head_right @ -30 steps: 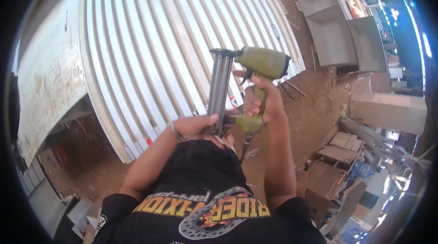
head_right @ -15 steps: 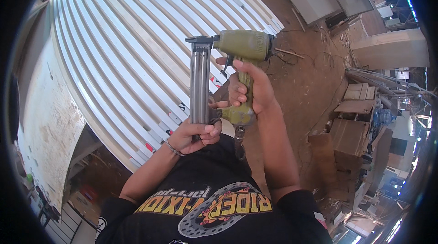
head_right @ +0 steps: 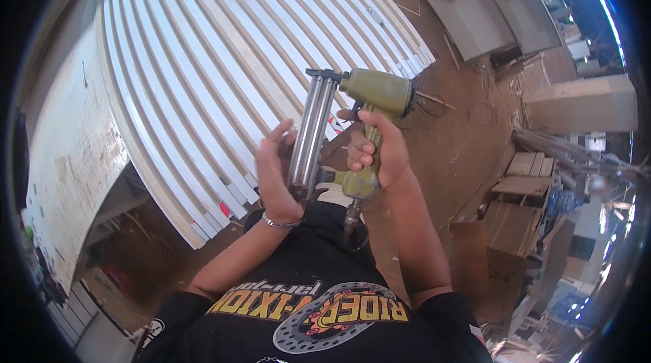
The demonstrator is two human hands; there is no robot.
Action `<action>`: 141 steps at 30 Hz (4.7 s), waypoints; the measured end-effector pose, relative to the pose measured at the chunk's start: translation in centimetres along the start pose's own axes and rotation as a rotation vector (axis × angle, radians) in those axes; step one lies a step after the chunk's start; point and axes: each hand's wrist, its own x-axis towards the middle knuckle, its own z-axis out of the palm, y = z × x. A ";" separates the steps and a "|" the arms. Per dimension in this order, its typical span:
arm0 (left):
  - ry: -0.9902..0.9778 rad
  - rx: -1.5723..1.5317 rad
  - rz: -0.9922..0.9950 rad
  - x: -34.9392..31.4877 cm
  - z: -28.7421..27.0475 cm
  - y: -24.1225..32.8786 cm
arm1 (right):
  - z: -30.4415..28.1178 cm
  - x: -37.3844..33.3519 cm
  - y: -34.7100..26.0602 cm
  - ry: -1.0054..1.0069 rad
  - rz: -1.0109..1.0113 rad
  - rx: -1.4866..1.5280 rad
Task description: The person aligns white wooden slats on a curved template and uses a pneumatic nail gun to secure them to a crossbeam.
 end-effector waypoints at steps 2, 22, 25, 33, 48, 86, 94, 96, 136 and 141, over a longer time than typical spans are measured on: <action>0.012 0.275 -0.019 2.1 -0.8 -2.1 | 0.5 2.2 -1.7 0.167 -0.071 -0.337; 0.730 1.420 0.599 19.6 -13.7 4.3 | 0.8 19.5 -7.2 0.305 0.004 -1.423; 0.711 1.580 0.657 20.4 -14.4 3.8 | 0.3 19.0 -9.5 0.331 -0.023 -1.364; 0.692 1.697 0.721 21.0 -14.3 3.7 | -2.0 20.2 -9.4 0.340 0.010 -1.423; 0.737 1.738 0.759 21.5 -13.8 3.2 | -4.9 21.8 -14.2 0.403 0.047 -1.350; -0.548 0.408 -0.787 23.0 10.2 -12.8 | -14.4 17.7 -27.0 -0.116 0.178 -0.125; -0.280 -0.197 -0.911 19.5 15.3 -12.7 | -16.7 15.3 -23.8 -0.080 0.075 0.067; -0.299 -0.163 -0.848 18.5 15.9 -12.0 | -17.1 14.8 -23.3 -0.089 0.072 0.133; 0.716 1.910 0.568 30.5 2.5 -12.3 | -16.3 23.4 -29.8 0.376 -0.016 -1.395; 0.735 1.906 0.556 31.0 2.5 -12.4 | -18.9 24.5 -28.9 0.416 -0.003 -1.475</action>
